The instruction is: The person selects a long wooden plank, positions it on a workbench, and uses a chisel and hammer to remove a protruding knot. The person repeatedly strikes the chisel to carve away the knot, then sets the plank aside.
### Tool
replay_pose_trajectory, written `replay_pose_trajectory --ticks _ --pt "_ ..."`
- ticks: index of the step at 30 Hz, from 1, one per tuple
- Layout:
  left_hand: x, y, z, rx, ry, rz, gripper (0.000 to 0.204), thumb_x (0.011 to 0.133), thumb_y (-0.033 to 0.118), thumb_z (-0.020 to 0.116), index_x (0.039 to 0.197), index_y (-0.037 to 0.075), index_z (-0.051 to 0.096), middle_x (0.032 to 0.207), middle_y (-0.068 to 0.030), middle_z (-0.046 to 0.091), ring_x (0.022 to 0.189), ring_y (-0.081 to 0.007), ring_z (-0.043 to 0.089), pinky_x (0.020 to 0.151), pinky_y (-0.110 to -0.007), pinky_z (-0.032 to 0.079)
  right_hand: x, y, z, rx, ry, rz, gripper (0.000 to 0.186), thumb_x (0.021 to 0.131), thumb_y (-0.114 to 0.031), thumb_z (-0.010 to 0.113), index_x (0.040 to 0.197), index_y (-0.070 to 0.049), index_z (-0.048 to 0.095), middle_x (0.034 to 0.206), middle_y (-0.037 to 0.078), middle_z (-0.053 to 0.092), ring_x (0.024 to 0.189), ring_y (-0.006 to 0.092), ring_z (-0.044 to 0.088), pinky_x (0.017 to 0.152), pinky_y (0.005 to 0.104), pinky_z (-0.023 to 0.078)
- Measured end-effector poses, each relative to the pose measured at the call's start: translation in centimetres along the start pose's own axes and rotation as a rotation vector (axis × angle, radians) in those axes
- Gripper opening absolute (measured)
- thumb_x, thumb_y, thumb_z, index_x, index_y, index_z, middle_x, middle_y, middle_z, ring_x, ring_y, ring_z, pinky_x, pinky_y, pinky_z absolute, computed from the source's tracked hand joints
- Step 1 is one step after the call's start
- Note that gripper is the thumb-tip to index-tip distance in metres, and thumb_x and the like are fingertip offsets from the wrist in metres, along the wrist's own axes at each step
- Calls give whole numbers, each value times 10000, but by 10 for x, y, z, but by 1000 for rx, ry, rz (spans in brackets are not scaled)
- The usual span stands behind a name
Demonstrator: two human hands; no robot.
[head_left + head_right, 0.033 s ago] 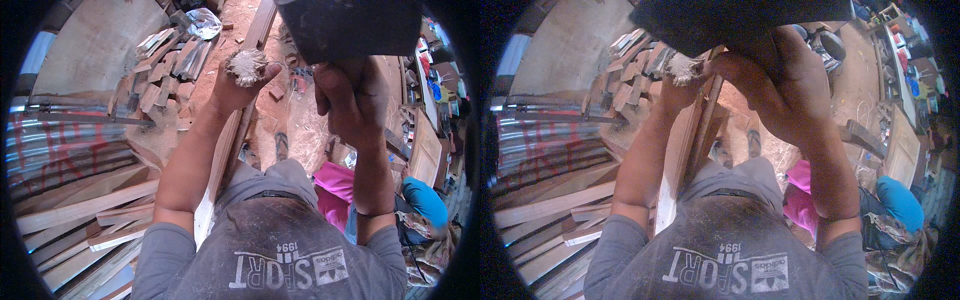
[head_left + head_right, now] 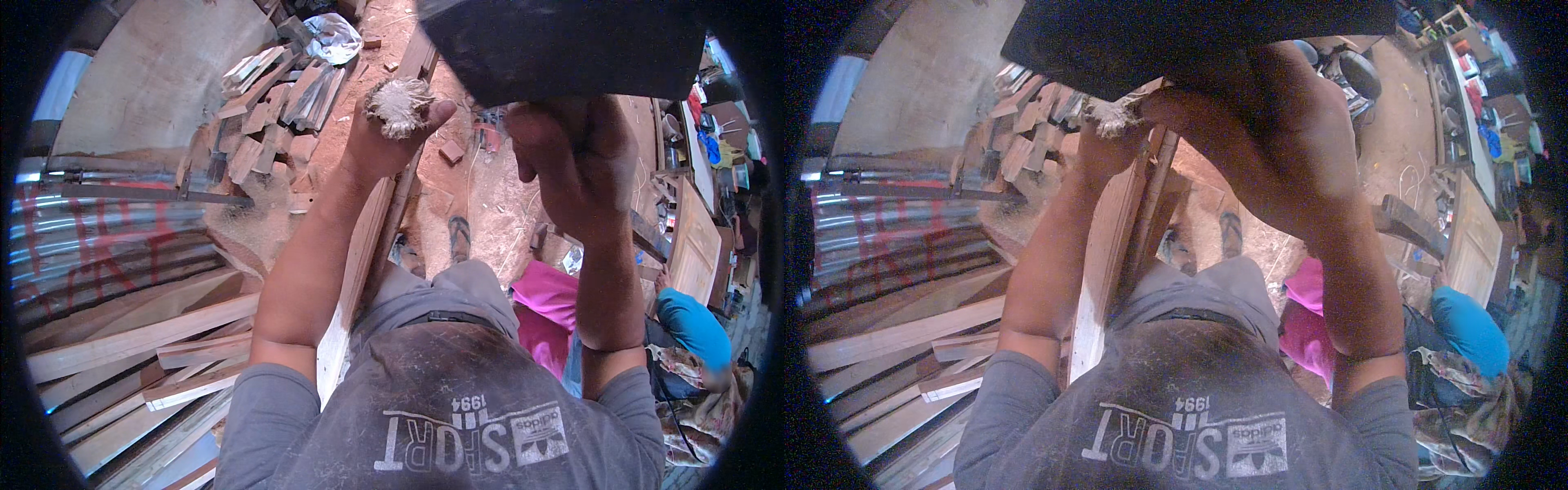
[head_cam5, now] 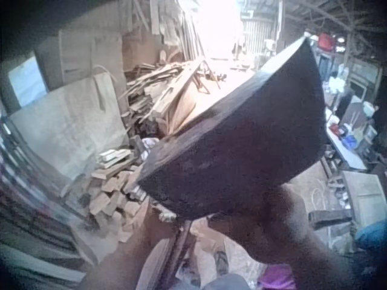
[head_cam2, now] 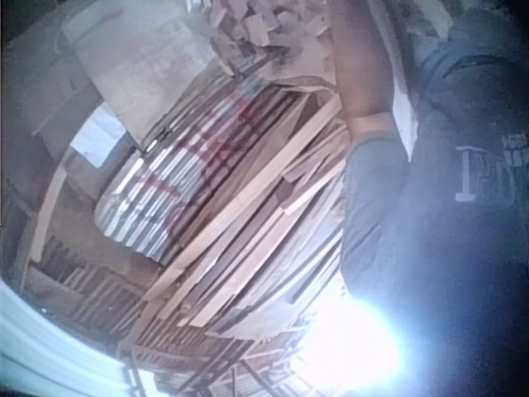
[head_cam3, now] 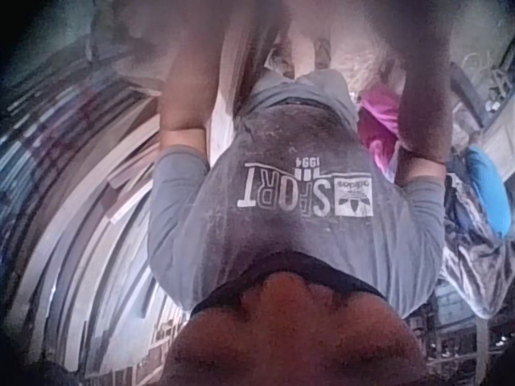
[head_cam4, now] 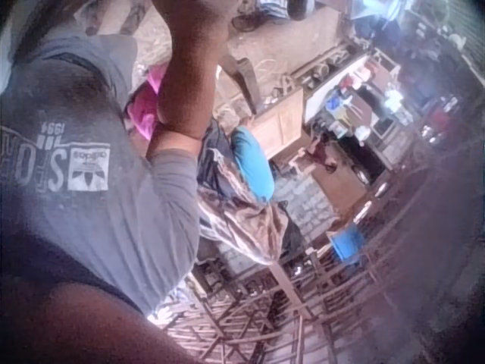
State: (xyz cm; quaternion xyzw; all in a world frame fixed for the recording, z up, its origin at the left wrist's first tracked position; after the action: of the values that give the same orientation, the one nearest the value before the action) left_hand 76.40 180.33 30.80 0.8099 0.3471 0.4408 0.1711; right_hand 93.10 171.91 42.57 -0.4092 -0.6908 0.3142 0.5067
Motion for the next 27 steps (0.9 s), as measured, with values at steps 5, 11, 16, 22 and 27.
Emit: replay_pose_trajectory --ticks 5,11,16,22,27 --pt "3 -7 -6 -76 53 18 320 910 245 759 1139 39 671 1070 -94 735 1032 -244 702 903 -388 544 5 0 2 -326 -122 -94 357 937 -84 726 1245 -2 568 1010 84 729 865 121 684 760 262 544" --pt "9 -22 -4 -133 -33 -167 321 934 268 724 1153 37 687 1095 -114 735 1044 -260 694 912 -402 536 12 0 2 -269 -66 -85 326 953 -108 717 1231 -3 584 867 51 703 697 73 623 604 240 501" --pt "18 -8 -3 -178 -113 -183 406 969 409 679 1063 15 714 950 -130 731 889 -272 689 816 -400 536 14 8 -1 -209 -36 2 315 978 -151 694 1229 0 577 782 29 659 558 40 516 473 231 406" --pt "20 -15 -3 -28 -215 -198 448 960 446 683 1046 7 708 913 -131 721 845 -281 676 793 -405 528 23 8 0 -231 -60 36 284 963 -202 704 1161 -16 619 820 64 686 637 121 581 542 279 449" --pt "2 -19 5 76 -79 127 351 939 291 722 1197 56 681 1142 -128 716 1091 -250 664 988 -403 495 20 25 -4 -313 -94 189 263 915 -297 746 996 -48 717 885 169 733 793 337 725 680 417 550"
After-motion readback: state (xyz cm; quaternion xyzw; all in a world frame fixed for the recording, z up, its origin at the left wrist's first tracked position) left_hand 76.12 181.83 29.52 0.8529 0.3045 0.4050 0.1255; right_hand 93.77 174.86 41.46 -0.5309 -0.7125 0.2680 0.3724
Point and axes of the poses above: each hand's wrist, its own x-axis towards the middle knuckle, its own z-axis out of the palm, y = z × x, the point moved 5 cm from there along x, towards the middle knuckle
